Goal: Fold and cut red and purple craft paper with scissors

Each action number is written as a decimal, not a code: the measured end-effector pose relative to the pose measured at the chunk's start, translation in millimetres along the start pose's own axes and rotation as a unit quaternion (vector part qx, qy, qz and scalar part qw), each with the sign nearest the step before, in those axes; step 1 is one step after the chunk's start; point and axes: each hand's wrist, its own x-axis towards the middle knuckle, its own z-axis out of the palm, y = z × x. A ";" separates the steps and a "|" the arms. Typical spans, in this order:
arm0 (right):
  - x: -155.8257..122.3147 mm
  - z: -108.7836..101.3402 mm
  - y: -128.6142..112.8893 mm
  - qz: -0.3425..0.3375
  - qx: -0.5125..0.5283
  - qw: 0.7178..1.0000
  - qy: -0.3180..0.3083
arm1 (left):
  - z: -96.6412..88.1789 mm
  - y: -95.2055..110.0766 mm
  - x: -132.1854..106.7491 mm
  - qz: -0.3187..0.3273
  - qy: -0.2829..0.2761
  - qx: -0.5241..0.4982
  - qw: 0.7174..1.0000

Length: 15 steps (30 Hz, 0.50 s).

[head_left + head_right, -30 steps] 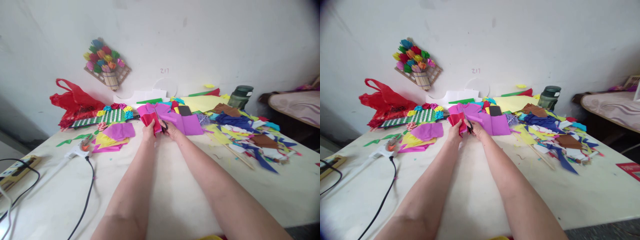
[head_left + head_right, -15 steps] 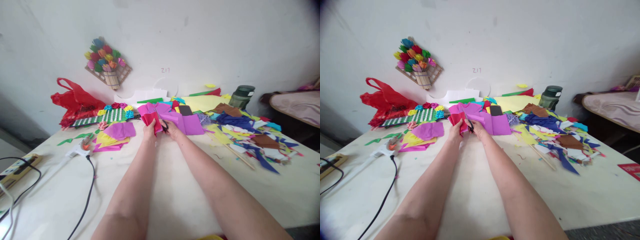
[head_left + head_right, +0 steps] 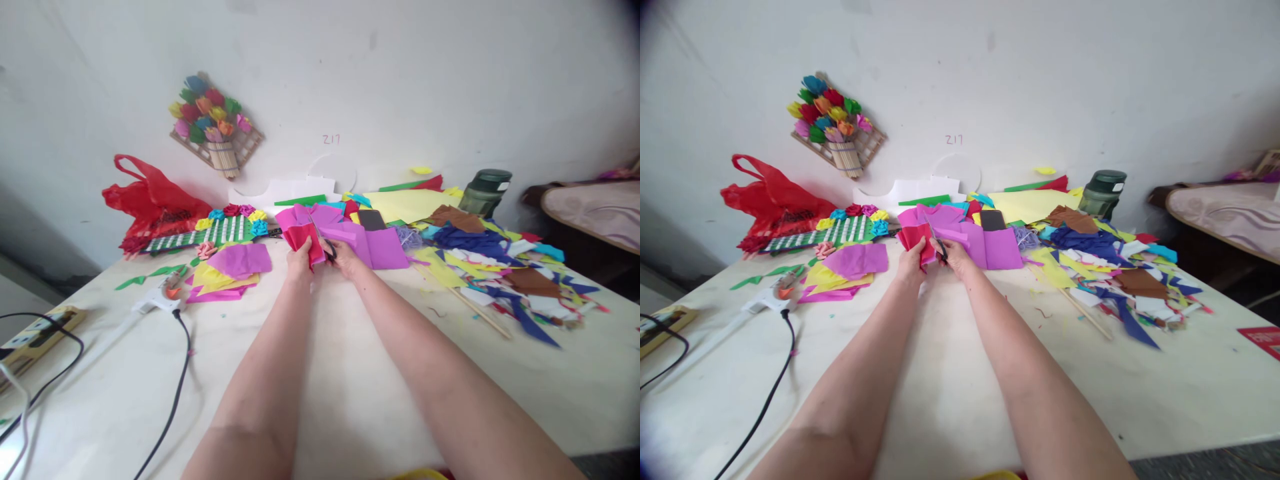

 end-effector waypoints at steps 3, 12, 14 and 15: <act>0.2 0.1 0.7 -0.017 -0.017 1.000 0.003 | -0.1 -0.2 0.1 -0.003 -0.001 -0.004 1.000; -5.8 2.3 -6.2 0.015 -0.006 1.000 -0.017 | -2.2 -0.8 2.2 -0.008 -0.015 -0.001 1.000; -7.2 2.2 -7.5 0.012 0.003 1.000 -0.023 | -2.0 -0.8 2.6 -0.010 -0.014 -0.001 1.000; -7.7 2.0 -7.7 0.010 0.006 1.000 -0.022 | -1.8 -0.6 2.5 -0.012 -0.013 0.000 1.000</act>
